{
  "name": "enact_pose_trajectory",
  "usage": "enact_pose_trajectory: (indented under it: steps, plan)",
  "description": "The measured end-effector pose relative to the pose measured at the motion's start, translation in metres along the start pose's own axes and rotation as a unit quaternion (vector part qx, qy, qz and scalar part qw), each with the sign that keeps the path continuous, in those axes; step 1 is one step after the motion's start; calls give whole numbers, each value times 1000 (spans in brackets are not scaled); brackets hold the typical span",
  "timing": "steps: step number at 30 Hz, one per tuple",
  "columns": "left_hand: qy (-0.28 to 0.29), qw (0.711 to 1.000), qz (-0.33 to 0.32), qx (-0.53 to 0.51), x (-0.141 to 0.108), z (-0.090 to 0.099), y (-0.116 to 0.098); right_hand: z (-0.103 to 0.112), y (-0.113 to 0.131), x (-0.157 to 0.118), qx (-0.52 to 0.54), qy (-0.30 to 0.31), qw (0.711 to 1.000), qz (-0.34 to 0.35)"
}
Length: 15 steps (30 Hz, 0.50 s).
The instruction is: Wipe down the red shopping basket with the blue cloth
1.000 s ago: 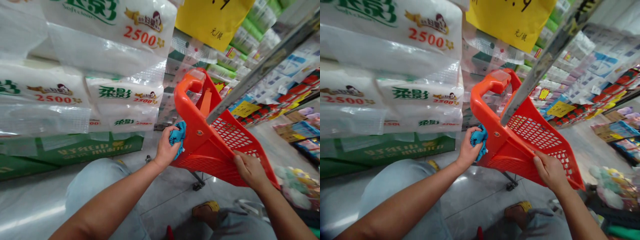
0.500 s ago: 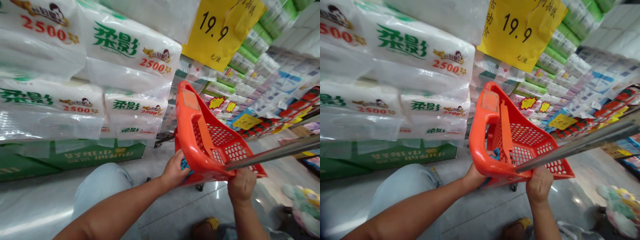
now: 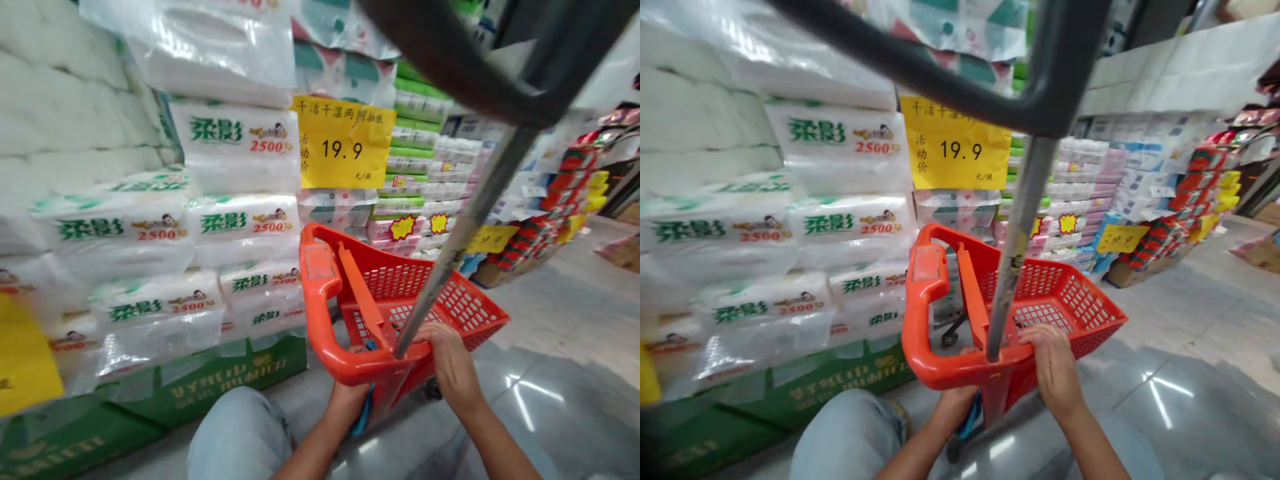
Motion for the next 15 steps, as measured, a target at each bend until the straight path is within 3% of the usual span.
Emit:
enact_pose_trajectory:
  steps: [4,8,11,15]
  plan:
    - [-43,997,11,61,-16,11,-30,-3,6,-10,0,-8,1000,-9]
    - [-88,995,-2,40,-11,11,-60,-2,16,-21,-10,2,1000,-19]
    - [-119,992,16,30,1,2,-62,4,19,-32,-19,8,1000,-9]
    - [-125,990,51,38,6,-4,-45,16,6,-48,-7,20,999,-32]
Point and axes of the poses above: each hand's wrist, its own x-axis towards the middle knuckle, its own z-axis out of the back of the hand, y = z × x, the point moved 5 cm from there along x, towards the middle knuckle, and after that the axes turned 15 degrees about y, right-handed, at the moved point
